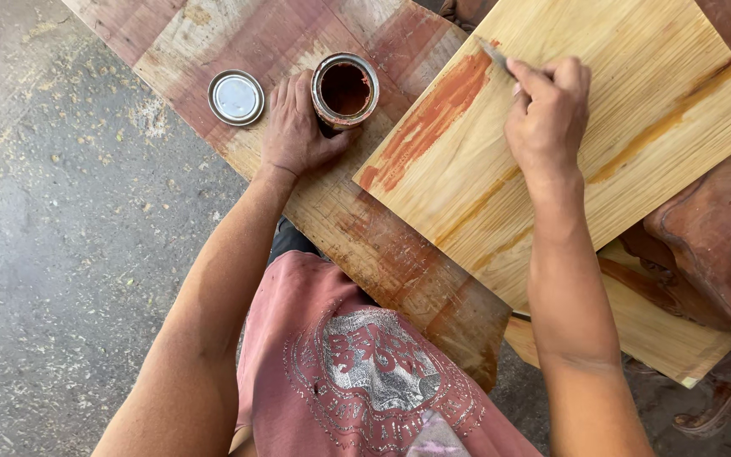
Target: The person holds a small can of reddish-brown stain in one hand and uses a small brush to apply the stain onto wooden boards laid on a workbench, brushing across the board surfaces and repositioning the boards to coat new areas. At the start the person uses a knife to scoop or stir the stain in the can.
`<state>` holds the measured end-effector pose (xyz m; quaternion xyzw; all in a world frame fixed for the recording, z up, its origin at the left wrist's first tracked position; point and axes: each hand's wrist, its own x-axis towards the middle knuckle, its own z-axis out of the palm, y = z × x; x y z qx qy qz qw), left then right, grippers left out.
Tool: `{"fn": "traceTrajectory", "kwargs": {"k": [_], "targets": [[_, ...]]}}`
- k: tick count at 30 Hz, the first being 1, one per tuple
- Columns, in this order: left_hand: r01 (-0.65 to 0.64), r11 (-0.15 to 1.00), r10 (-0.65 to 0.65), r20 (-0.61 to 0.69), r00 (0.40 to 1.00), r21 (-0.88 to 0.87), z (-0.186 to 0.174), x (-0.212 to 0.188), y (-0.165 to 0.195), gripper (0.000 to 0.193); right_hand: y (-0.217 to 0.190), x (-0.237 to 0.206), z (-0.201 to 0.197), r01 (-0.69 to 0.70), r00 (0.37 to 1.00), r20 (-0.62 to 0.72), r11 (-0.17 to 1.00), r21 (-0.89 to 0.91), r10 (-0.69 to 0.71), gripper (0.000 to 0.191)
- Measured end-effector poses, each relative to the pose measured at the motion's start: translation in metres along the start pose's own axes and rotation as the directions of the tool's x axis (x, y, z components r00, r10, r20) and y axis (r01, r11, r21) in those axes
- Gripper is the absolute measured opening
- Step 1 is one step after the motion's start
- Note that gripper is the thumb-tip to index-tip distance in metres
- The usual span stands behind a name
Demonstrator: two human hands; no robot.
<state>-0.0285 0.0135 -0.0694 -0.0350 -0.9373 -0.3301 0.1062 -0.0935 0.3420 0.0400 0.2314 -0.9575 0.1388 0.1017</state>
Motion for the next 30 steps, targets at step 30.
{"fn": "traceTrajectory", "kwargs": {"k": [30], "targets": [[-0.035,0.886,0.106,0.127,0.986,-0.463,0.004,0.023,0.022,0.092,-0.191,-0.244,-0.103,-0.803,0.546,-0.181,0.573,0.166,0.818,0.03]]}}
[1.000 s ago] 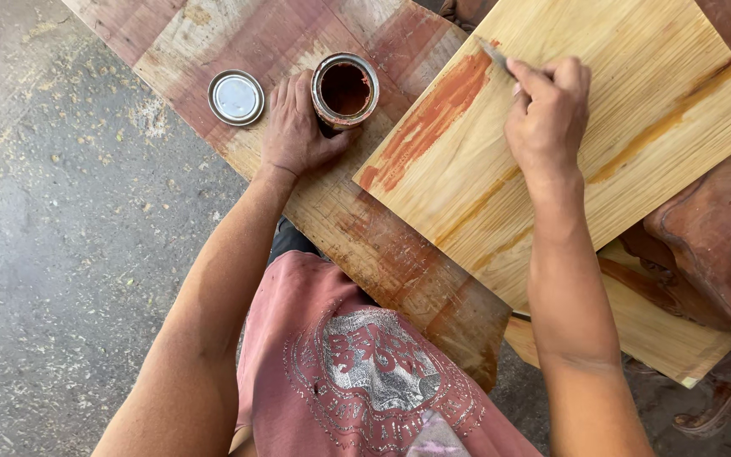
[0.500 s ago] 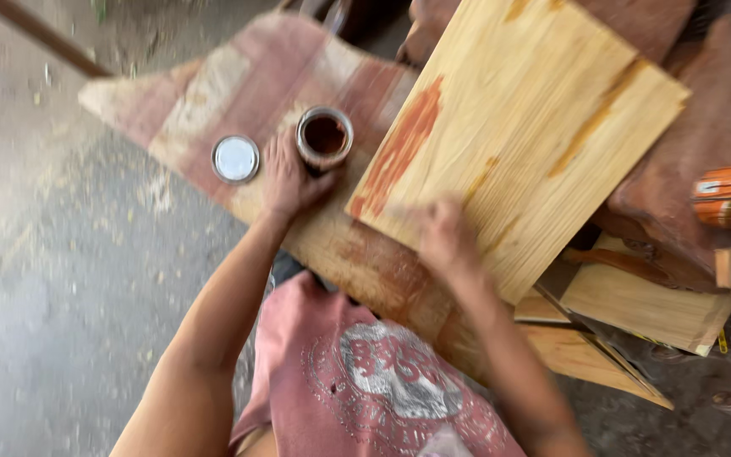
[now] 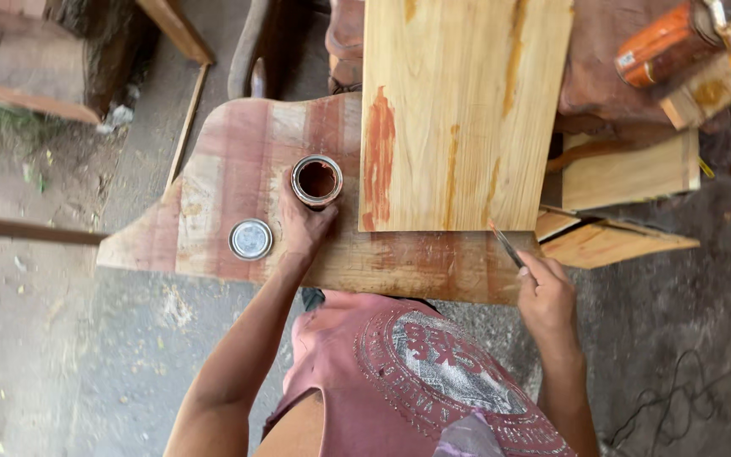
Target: The person holds a small can of reddish-brown stain in one hand and uses a small brush to apply the stain onto wooden boards laid on a workbench, brushing across the board surfaces and repositioning the boards to coat new areas. At the start the person uses a knife to scoop or stir the stain in the can.
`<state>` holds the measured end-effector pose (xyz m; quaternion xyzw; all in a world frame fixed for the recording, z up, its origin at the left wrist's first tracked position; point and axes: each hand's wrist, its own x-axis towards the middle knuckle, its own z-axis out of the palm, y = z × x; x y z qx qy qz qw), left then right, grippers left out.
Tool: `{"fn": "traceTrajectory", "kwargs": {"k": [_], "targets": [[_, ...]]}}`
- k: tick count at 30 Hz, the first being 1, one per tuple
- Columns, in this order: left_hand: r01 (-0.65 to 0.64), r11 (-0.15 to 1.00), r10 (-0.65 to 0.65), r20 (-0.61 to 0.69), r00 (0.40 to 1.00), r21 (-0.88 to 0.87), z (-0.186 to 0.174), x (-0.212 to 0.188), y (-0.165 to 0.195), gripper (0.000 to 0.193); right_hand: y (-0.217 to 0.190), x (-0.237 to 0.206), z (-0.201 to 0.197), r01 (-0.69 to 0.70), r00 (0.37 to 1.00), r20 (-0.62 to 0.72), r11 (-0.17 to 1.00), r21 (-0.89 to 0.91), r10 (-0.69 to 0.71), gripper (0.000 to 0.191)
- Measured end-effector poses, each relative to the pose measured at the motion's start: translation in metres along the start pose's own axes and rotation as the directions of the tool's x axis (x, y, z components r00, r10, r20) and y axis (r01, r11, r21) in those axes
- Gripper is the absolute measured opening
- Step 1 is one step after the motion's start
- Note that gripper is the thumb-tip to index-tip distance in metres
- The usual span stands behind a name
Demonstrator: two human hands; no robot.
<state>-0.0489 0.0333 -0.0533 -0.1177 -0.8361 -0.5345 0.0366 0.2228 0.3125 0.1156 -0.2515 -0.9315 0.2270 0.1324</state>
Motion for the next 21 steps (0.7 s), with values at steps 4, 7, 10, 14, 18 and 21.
{"fn": "traceTrajectory", "kwargs": {"k": [4,7,10,14,18,21], "targets": [[0.035,0.994,-0.018,0.155,0.988,-0.107,-0.011,0.012,0.021,0.071,-0.05,-0.025,-0.001,-0.071,0.997,-0.02,0.997,-0.041,0.071,0.026],[-0.168,0.972,0.2,0.209,0.957,-0.162,-0.027,0.005,0.037,0.079,-0.087,-0.025,-0.001,0.038,0.999,0.0,0.994,-0.104,-0.039,0.029],[-0.443,0.885,0.459,0.116,0.881,-0.142,-0.035,-0.004,0.054,0.087,-0.118,-0.012,0.001,0.117,0.993,0.002,0.98,-0.16,-0.118,0.028],[-0.489,0.865,0.502,0.211,0.839,-0.116,-0.045,-0.021,0.072,0.089,-0.146,0.009,0.017,0.402,0.909,0.023,0.864,-0.304,-0.415,0.027],[-0.502,0.86,0.507,0.276,0.816,-0.095,-0.051,-0.035,0.086,0.09,-0.166,0.025,0.048,0.602,0.785,0.122,0.7,-0.384,-0.608,0.018],[-0.498,0.863,0.498,0.303,0.812,-0.084,-0.054,-0.043,0.091,0.089,-0.175,0.032,0.066,0.694,0.712,0.167,0.649,-0.31,-0.682,0.023]]}}
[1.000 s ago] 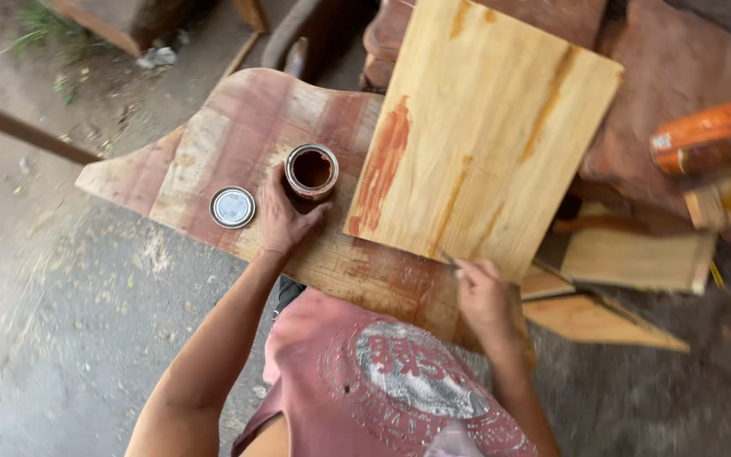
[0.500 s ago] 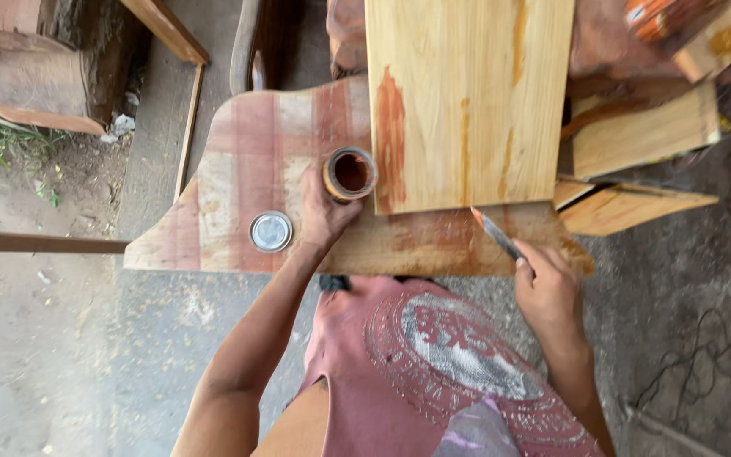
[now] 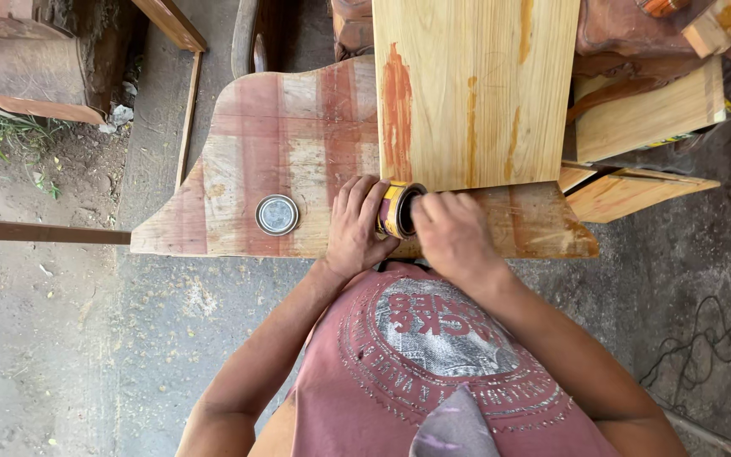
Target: The person holds a small can of reddish-brown stain in one hand and uses a small brush to apply the stain onto wooden boards laid on a workbench, brushing across the board surfaces and repositioning the boards to coat new areas. At the start the person uses a knife to scoop or stir the stain in the can.
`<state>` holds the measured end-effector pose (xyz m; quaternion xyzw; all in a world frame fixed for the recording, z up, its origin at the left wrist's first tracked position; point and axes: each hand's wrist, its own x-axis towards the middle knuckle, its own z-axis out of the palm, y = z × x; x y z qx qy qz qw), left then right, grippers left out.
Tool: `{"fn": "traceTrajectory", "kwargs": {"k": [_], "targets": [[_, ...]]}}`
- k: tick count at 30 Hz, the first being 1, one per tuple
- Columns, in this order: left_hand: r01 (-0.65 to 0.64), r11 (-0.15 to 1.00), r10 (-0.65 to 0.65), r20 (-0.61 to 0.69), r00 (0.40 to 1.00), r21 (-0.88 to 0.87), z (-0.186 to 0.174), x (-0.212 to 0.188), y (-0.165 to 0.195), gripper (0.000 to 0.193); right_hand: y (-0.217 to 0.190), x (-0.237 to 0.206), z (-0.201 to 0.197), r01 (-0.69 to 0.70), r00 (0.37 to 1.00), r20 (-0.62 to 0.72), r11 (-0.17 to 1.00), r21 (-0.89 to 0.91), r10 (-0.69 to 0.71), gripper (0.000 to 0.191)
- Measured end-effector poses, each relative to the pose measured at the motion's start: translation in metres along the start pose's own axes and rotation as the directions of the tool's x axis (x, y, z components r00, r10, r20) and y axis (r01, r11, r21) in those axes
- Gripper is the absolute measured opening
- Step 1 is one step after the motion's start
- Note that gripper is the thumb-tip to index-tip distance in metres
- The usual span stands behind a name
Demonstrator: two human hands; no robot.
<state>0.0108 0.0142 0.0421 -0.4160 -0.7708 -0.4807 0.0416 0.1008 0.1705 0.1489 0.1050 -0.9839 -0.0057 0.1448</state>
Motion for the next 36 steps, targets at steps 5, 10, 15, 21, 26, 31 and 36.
{"fn": "traceTrajectory", "kwargs": {"k": [5,10,15,21,26,31,36], "targets": [[0.016,1.0,-0.016,-0.077,0.997,0.008,0.005,-0.005,-0.006,0.091,0.015,-0.001,0.006,-0.097,0.995,0.013,0.989,0.108,0.096,0.012],[0.148,0.984,-0.169,-0.234,0.957,-0.104,0.023,0.007,-0.023,0.086,0.079,-0.027,-0.004,-0.329,0.933,-0.062,0.908,0.26,0.356,0.015],[0.434,0.895,-0.442,-0.327,0.835,-0.101,0.024,0.04,-0.031,0.084,0.158,-0.032,0.007,-0.414,0.884,-0.036,0.814,0.407,0.467,0.015],[0.429,0.902,-0.384,-0.384,0.84,0.038,0.048,0.054,0.002,0.088,0.233,-0.025,0.042,-0.356,0.907,-0.041,0.815,0.457,0.419,0.024],[0.335,0.942,-0.32,-0.304,0.897,-0.004,0.112,0.04,0.025,0.089,0.285,0.0,0.084,-0.208,0.953,-0.102,0.863,0.46,0.284,0.018],[0.424,0.904,-0.392,-0.286,0.874,0.055,0.138,0.026,0.036,0.084,0.316,0.041,0.121,-0.101,0.984,-0.091,0.903,0.418,0.152,0.024],[0.577,0.816,-0.523,-0.384,0.761,0.034,0.113,0.01,0.076,0.08,0.327,0.085,0.139,0.039,0.985,-0.171,0.939,0.342,0.021,0.028]]}}
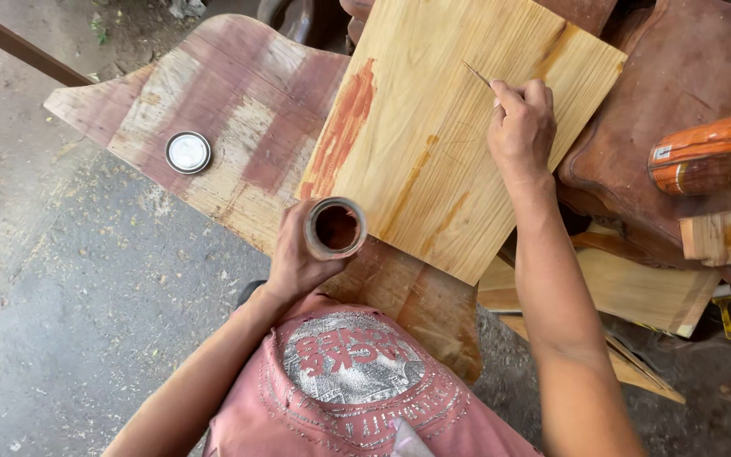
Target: The person holds a small can of reddish-brown stain in one hand and uses a small brush to apply the stain onto wooden boards laid on a workbench, brushing across the board surfaces and repositioning the boards to coat new areas. At the start the person uses a knife to scoop or stir the stain in the can.
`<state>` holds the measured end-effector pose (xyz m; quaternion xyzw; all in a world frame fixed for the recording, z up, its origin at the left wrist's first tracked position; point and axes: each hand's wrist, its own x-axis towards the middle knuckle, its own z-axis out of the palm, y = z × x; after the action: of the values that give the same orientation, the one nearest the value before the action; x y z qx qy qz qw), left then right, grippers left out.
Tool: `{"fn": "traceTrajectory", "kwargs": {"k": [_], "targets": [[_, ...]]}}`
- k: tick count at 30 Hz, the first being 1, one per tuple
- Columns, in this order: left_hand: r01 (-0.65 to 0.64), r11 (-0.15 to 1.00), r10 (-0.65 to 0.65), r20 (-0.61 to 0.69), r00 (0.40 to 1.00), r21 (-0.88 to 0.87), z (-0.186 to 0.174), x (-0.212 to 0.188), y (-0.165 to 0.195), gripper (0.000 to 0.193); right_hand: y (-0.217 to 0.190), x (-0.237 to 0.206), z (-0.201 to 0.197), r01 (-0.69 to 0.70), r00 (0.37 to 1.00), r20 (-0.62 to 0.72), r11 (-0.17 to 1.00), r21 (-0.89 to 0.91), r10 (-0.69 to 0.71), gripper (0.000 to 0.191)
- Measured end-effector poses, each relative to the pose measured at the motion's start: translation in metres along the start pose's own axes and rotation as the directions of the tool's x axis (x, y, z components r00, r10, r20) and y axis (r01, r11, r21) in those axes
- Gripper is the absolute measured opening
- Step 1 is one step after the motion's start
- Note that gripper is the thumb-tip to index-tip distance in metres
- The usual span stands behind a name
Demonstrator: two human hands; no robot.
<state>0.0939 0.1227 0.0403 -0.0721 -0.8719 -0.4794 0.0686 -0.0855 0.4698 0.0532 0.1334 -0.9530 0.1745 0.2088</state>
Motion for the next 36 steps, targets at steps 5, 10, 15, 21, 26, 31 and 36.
{"fn": "traceTrajectory", "kwargs": {"k": [5,10,15,21,26,31,36], "targets": [[0.087,0.996,-0.079,-0.166,0.983,0.038,-0.043,-0.013,0.021,0.093,0.013,0.015,0.008,0.091,0.996,-0.015,0.995,-0.042,-0.092,0.026],[0.341,0.939,-0.33,-0.163,0.93,0.045,-0.062,-0.019,0.041,0.086,0.035,0.028,0.017,0.097,0.995,0.01,0.992,-0.086,-0.097,0.021],[0.298,0.952,-0.293,-0.079,0.953,0.067,-0.057,-0.017,0.05,0.09,0.025,0.01,0.031,0.126,0.986,0.114,0.992,-0.022,-0.123,0.023],[0.216,0.976,-0.214,-0.047,0.976,0.025,-0.05,-0.019,0.05,0.093,-0.019,-0.049,0.022,0.184,0.959,0.214,0.982,0.039,-0.188,0.024],[0.214,0.976,-0.214,-0.006,0.977,0.038,-0.049,-0.02,0.055,0.085,0.007,0.012,0.005,-0.043,0.986,0.162,0.998,-0.038,0.049,0.026],[0.171,0.985,-0.171,0.017,0.985,0.015,-0.046,-0.022,0.057,0.082,-0.009,-0.016,0.012,-0.107,0.967,0.239,0.992,0.07,0.088,0.029],[0.198,0.98,-0.199,-0.021,0.98,-0.02,-0.044,-0.025,0.05,0.08,-0.028,-0.051,0.018,-0.004,0.951,0.307,0.993,0.119,-0.033,0.03]]}}
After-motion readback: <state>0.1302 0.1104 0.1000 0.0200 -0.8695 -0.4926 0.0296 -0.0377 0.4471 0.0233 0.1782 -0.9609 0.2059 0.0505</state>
